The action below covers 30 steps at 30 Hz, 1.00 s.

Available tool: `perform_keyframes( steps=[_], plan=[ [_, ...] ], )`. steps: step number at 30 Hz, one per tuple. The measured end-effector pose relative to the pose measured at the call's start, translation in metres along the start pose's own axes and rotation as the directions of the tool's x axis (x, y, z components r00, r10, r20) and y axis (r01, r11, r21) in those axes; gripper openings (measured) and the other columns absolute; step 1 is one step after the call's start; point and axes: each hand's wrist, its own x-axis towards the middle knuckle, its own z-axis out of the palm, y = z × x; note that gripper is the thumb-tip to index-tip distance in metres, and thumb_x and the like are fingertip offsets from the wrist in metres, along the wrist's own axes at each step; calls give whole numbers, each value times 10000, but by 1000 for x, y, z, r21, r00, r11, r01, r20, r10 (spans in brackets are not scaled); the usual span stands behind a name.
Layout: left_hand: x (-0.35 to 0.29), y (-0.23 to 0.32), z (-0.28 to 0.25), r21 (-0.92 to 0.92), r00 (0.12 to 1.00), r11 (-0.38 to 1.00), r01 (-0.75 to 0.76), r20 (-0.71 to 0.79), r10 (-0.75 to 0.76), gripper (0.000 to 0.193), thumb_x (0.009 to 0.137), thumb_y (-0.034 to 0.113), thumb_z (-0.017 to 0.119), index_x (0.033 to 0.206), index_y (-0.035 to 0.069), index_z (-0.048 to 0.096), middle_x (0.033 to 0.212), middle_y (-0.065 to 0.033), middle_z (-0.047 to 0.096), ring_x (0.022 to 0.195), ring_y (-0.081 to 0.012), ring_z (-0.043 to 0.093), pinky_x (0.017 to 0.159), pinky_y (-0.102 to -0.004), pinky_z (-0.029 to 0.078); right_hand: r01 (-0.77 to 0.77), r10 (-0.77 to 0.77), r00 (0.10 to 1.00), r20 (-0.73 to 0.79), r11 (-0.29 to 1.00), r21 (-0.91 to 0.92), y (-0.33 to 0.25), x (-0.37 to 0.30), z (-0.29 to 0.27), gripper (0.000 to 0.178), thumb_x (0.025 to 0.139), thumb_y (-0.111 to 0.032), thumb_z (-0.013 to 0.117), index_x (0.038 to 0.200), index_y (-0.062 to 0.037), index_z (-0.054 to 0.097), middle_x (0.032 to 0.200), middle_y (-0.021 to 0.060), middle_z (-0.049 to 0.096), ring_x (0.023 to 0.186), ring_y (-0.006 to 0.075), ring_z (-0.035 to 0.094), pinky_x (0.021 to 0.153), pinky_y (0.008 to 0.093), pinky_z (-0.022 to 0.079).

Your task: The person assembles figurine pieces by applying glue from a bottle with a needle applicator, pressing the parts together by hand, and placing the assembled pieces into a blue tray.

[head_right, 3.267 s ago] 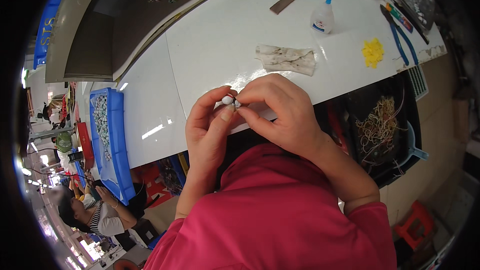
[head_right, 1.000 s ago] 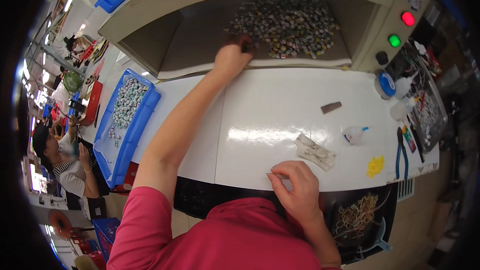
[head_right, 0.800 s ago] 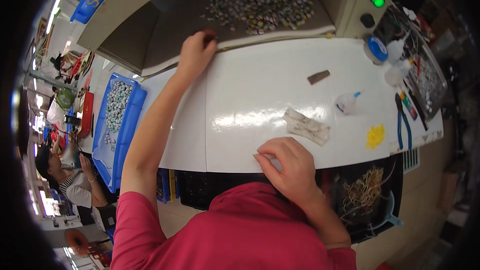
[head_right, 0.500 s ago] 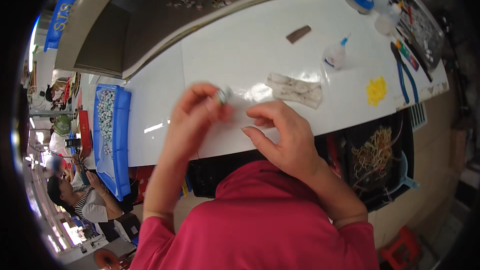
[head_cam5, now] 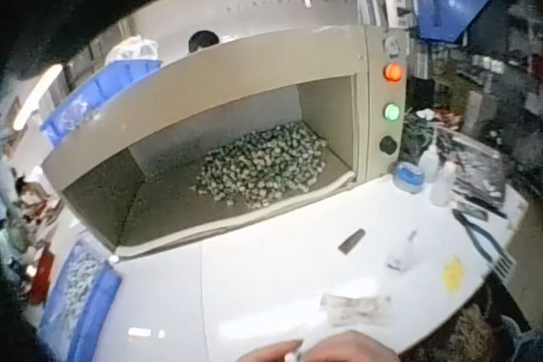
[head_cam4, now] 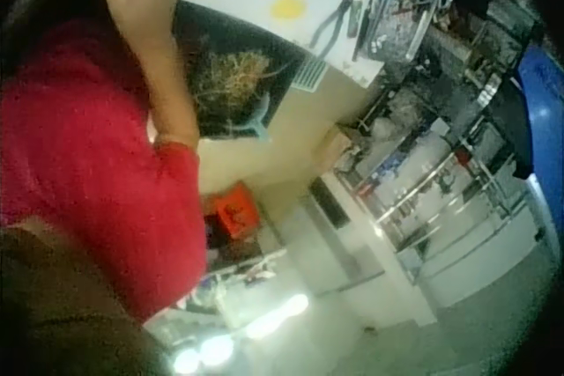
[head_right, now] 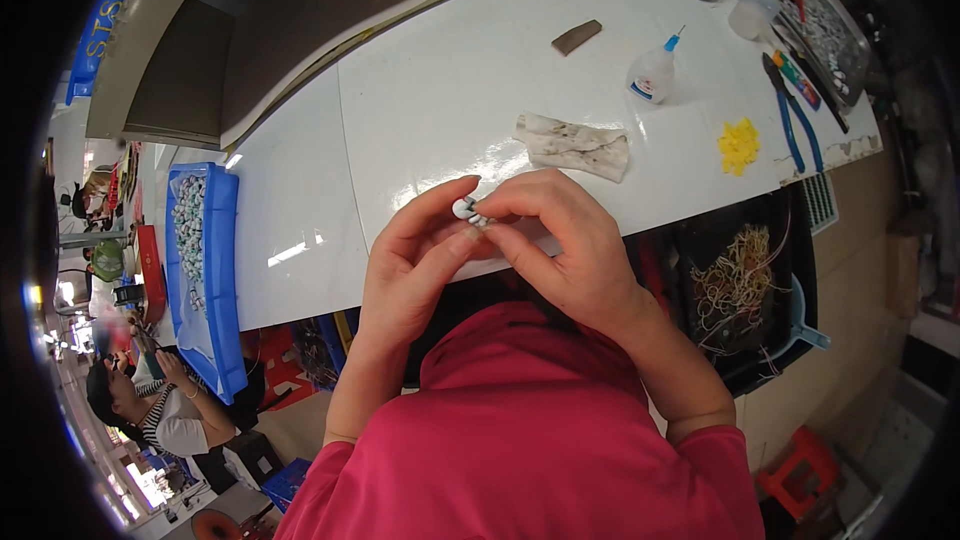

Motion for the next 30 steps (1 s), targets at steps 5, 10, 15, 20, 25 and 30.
perform_keyframes(
  steps=[5, 10, 15, 20, 25, 30],
  plan=[
    [-1, -3, 3, -105, 999, 994, -22, -45, 17, 271, 928, 60, 550, 1183, -26, 522, 1086, -104, 602, 986, -138, 599, 866, -259, 504, -114, 117, 993, -30, 989, 91, -4, -1, 0, 162, 788, 16, 650, 934, -25, 594, 926, 82, 616, 833, 196, 605, 753, 291, 480],
    [-2, -6, 4, -102, 992, 990, -93, -90, 83, 251, 935, 50, 533, 1171, -35, 516, 1115, -120, 595, 1000, -148, 599, 882, -264, 500, -143, 145, 989, -21, 987, 69, -6, 2, -2, 151, 780, 18, 658, 908, -20, 588, 911, 79, 619, 821, 197, 602, 739, 292, 480],
    [-1, -10, 4, -112, 988, 985, -134, -86, 124, 231, 928, 27, 535, 1151, -31, 518, 1162, -140, 578, 1036, -152, 585, 895, -267, 490, -29, 24, 999, -36, 991, -132, -11, 6, -2, 149, 766, 25, 670, 888, -12, 592, 859, 86, 621, 788, 221, 614, 685, 299, 498],
    [0, -16, 2, -34, 980, 981, -190, -73, 187, 223, 921, 13, 542, 1141, -15, 532, 1206, -143, 568, 1053, -151, 575, 877, -251, 482, -37, 35, 999, -13, 988, -149, -14, 8, -5, 150, 769, 24, 667, 898, -14, 601, 856, 90, 622, 777, 223, 619, 674, 304, 502],
    [-1, -17, 1, -9, 978, 980, -200, -65, 199, 214, 915, 9, 553, 1128, 0, 550, 1230, -140, 561, 1046, -134, 571, 816, -220, 478, -41, 43, 999, 9, 986, -162, -16, 9, -8, 142, 778, 24, 657, 904, -14, 603, 858, 90, 623, 770, 226, 618, 670, 304, 500],
    [-3, -17, 5, 86, 965, 965, -247, -66, 253, 211, 906, 11, 573, 1116, 11, 563, 1223, -140, 569, 999, -108, 576, 732, -194, 473, 0, 5, 1000, 23, 970, -244, -14, 11, -9, 141, 755, 14, 657, 872, -28, 591, 833, 82, 611, 741, 242, 598, 649, 324, 482]
  ],
)
